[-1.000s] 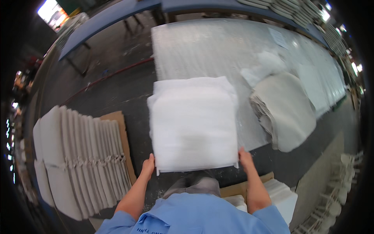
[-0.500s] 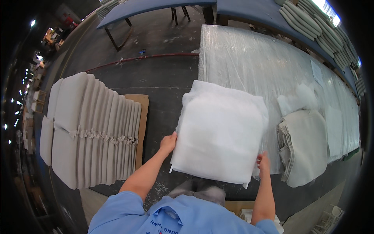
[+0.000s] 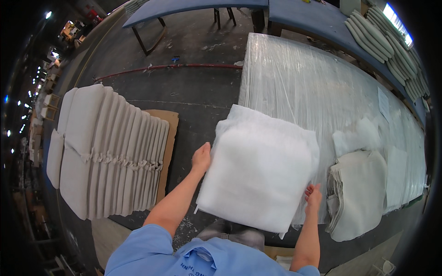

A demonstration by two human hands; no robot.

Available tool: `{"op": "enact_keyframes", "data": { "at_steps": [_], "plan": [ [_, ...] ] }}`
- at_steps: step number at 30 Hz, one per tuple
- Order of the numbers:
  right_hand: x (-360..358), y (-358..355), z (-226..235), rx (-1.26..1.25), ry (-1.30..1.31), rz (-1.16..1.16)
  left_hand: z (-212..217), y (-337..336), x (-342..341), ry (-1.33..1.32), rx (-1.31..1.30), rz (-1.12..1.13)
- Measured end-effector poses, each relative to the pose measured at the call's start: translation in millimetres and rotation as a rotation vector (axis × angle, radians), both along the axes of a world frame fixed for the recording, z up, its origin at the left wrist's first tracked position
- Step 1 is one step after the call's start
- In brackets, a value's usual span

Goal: The person folds a white fabric sheet on a table, then wraps it around a white foam pad and rolls the assembly into a compact bundle. The person handles the fabric and foam by hand without tools.

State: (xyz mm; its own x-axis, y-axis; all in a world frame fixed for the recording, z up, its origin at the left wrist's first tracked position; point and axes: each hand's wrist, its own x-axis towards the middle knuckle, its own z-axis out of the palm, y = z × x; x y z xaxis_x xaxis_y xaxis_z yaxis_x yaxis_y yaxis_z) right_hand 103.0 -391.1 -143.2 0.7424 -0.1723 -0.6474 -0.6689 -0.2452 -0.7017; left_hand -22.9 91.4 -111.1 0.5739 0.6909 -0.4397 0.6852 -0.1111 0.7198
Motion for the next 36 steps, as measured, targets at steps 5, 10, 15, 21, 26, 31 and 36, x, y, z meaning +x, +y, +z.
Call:
{"op": "enact_keyframes", "data": {
  "at_steps": [5,10,15,21,26,31,36],
  "plan": [
    [12,26,-26,-0.185,0.031,0.119,-15,-14,43,0.191,-0.07,-0.029],
    [51,4,7,-0.126,0.044,0.043,-5,29,60,0.24,0.15,-0.024],
    [57,26,-28,-0.212,-0.084,0.097,-24,-4,88,0.148,0.15,-0.109],
    [82,20,-11,0.001,0.028,-0.017,-15,19,98,0.256,-0.096,0.005],
    [76,36,-11,-0.042,-0.107,0.05,-15,-4,96,0.19,-0.153,0.07],
    [69,65,-1,-0.322,-0.178,0.172,-4,-10,103,0.227,-0.282,0.07],
    [41,60,45,-0.455,-0.344,0.173,24,-3,78,0.063,-0.509,0.032]
  ]
}}
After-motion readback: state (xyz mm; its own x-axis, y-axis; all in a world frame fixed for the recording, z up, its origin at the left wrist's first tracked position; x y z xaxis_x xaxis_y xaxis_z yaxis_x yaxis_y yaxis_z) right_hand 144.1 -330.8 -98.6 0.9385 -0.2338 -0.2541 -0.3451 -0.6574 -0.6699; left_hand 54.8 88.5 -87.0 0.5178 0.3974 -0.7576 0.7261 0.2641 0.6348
